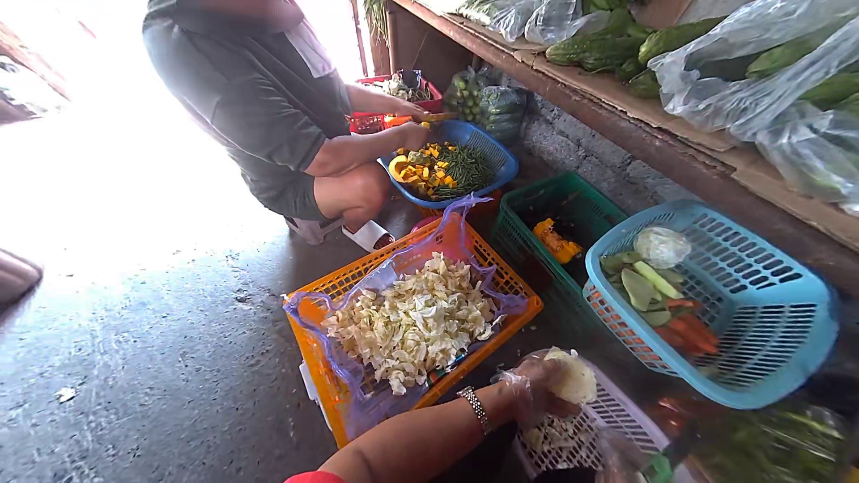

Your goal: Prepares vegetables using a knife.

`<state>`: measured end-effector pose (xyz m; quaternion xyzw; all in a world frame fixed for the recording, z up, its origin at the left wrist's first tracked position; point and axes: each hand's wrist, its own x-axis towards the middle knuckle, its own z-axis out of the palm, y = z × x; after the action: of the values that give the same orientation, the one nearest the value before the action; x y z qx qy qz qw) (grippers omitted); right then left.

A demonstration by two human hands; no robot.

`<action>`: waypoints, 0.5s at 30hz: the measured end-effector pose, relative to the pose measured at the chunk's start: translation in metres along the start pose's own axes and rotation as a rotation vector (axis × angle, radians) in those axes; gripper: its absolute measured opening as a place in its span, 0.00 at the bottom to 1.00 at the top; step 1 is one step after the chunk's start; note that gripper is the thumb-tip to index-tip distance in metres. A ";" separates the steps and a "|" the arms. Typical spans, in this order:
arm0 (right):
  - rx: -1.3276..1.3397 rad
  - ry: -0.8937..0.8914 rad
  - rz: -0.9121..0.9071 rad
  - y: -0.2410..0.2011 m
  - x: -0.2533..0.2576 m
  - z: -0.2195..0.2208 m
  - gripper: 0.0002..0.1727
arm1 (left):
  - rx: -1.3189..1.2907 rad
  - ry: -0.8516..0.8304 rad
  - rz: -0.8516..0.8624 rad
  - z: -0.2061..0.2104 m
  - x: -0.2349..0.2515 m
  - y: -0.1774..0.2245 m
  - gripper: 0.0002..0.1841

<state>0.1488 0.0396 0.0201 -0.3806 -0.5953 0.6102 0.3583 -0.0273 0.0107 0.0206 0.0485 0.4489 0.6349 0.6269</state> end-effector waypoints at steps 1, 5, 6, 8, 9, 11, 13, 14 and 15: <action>-0.016 -0.013 -0.010 -0.003 -0.001 0.002 0.05 | -0.028 -0.009 -0.008 -0.001 0.001 -0.001 0.19; 0.031 -0.021 -0.176 -0.038 0.008 0.022 0.06 | -0.210 -0.018 -0.091 -0.005 0.005 -0.001 0.21; 0.016 -0.021 -0.272 -0.051 0.012 0.028 0.05 | -0.271 -0.019 -0.095 -0.006 0.006 -0.001 0.21; -0.161 -0.108 -0.447 -0.075 0.020 0.040 0.07 | -0.322 0.005 -0.066 -0.006 0.003 0.003 0.22; -0.344 -0.198 -0.509 -0.084 0.023 0.048 0.12 | -0.270 0.038 -0.030 -0.004 -0.005 0.007 0.21; -0.734 -0.410 -0.542 -0.097 0.026 0.069 0.16 | 0.084 0.100 0.075 0.000 -0.039 0.019 0.18; -0.953 -0.529 -0.538 -0.105 0.023 0.094 0.14 | 0.589 0.088 0.122 -0.007 -0.071 0.024 0.19; -0.987 -0.487 -0.610 -0.107 0.020 0.103 0.13 | 0.797 0.056 0.119 -0.012 -0.075 0.024 0.19; -0.956 -0.395 -0.728 -0.105 0.018 0.108 0.13 | 1.018 -0.004 0.145 -0.022 -0.067 0.019 0.18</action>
<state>0.0425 0.0097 0.1241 -0.1520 -0.9484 0.1744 0.2166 -0.0409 -0.0529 0.0533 0.3798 0.6955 0.3774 0.4791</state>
